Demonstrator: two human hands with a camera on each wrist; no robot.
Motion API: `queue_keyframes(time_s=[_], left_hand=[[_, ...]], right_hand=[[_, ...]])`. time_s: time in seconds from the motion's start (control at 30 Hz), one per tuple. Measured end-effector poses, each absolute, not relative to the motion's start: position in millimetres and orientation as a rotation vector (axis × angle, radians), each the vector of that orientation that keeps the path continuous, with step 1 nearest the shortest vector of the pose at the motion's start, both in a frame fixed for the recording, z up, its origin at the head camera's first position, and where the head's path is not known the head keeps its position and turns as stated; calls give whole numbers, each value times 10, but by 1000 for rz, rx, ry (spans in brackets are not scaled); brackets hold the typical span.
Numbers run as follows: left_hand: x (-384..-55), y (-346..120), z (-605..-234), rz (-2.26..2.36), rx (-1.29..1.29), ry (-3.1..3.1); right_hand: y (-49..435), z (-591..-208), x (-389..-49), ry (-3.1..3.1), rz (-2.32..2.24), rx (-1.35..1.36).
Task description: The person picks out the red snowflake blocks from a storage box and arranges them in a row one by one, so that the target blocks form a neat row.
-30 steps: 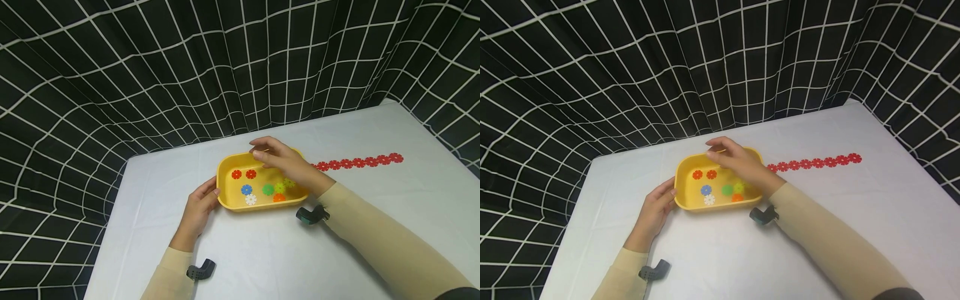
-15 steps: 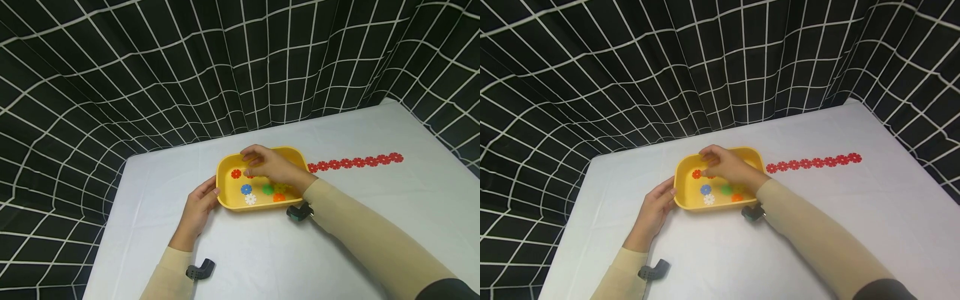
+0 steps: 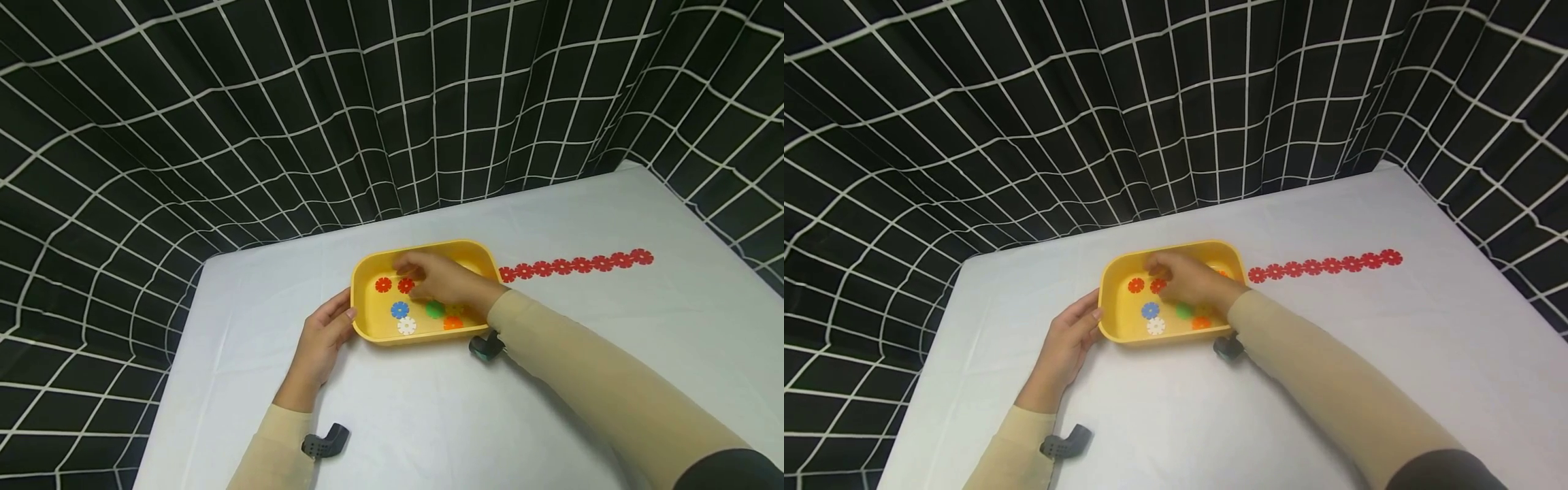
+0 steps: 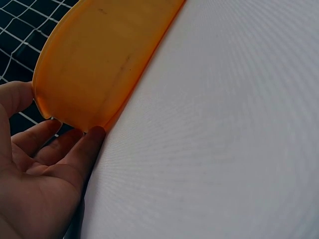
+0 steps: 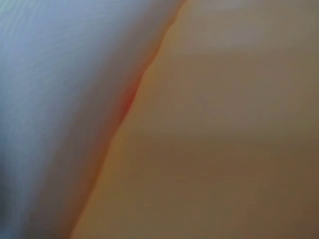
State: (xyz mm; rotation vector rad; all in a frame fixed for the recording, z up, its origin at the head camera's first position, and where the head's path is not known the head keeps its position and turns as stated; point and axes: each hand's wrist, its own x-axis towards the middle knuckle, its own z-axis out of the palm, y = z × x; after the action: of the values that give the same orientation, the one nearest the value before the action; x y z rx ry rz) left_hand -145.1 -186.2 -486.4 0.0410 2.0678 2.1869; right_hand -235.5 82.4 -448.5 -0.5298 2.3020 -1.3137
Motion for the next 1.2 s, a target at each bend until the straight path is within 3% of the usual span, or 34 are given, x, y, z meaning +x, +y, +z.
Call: queue_keyframes(time_s=[0.63,1.2], left_hand=[[-1440,-1844,-4848,2198,62,2065],[-1449,-1857,-4861,2214,61,2048]], right_hand=[[772,-4499,-2304,2449,-1129,-635],[818,-4430,-2280,2331,-1371,-565]])
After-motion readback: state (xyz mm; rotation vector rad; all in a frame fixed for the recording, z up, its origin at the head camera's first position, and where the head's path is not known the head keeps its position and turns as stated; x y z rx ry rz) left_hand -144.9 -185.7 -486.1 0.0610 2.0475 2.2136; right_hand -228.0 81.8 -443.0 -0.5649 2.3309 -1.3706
